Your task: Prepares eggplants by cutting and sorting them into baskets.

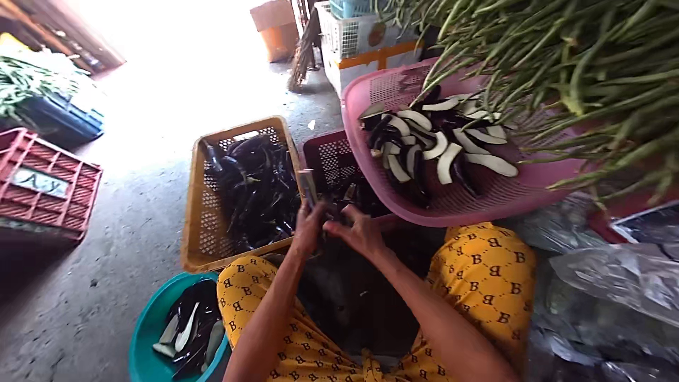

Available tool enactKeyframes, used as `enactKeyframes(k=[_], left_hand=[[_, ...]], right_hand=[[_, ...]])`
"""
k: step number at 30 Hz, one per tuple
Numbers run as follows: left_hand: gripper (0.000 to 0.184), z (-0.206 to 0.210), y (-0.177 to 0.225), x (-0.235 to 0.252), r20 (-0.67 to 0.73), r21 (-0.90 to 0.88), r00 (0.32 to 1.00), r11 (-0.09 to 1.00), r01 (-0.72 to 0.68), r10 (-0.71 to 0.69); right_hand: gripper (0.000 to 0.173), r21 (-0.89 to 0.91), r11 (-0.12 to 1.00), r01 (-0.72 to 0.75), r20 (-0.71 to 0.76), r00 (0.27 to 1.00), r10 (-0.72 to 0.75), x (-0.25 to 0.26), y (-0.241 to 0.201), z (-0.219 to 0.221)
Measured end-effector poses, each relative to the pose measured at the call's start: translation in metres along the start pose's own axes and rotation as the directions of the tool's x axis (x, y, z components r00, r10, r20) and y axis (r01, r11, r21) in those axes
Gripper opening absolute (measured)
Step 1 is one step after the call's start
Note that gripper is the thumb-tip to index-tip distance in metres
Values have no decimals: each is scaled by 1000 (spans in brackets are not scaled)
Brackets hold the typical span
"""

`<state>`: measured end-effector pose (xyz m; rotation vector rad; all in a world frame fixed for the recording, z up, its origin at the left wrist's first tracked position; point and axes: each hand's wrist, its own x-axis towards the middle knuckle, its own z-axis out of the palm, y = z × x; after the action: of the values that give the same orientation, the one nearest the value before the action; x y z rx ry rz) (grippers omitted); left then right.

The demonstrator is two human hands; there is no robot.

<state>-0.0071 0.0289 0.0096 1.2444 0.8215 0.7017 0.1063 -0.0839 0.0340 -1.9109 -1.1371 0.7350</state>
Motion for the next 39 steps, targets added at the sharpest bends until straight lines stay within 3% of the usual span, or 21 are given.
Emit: enactKeyframes(k=[2, 4, 6, 8, 13, 17, 22, 25, 34, 36, 39], left_hand=[[40, 5, -2, -10, 227, 123, 974, 992, -11, -18], [36, 6, -1, -15, 418, 115, 906, 993, 20, -67], [35, 5, 0, -18, 486, 21, 865, 991, 132, -125], [40, 4, 2, -20, 448, -101, 874, 960, 261, -190], [48, 0, 2, -17, 393, -303, 895, 889, 344, -212], [46, -1, 1, -17, 408, -282, 891, 901, 331, -199], [33, -1, 9, -17, 383, -99, 907, 968, 232, -178], [33, -7, 11, -16, 380, -118, 916, 976, 184, -127], [36, -14, 18, -17, 432, -186, 895, 960, 211, -113], [32, -20, 30, -19, 412, -133, 908, 980, 148, -81], [35, -61, 72, -40, 168, 44, 983, 996, -79, 70]], right_hand=[[60, 239, 970, -49, -58, 996, 65, 14, 8, -14], [42, 531, 844, -82, -73, 987, 141, 19, 12, -16], [23, 734, 669, -117, -29, 979, 203, 17, 11, -17], [15, 782, 610, -130, 3, 979, 205, 16, 14, -20], [23, 789, 606, -95, -19, 984, 179, 15, 16, -23], [25, 782, 615, -98, -16, 984, 177, 15, 16, -21], [21, 762, 637, -116, 10, 986, 168, 12, 9, -20], [18, 760, 642, -101, -1, 988, 156, 11, 2, -19], [17, 744, 667, -31, -29, 996, 78, 6, -6, -22], [25, 651, 759, -4, -53, 997, 51, 3, -3, -27], [30, 480, 874, 78, -76, 996, -48, -2, -3, -35]])
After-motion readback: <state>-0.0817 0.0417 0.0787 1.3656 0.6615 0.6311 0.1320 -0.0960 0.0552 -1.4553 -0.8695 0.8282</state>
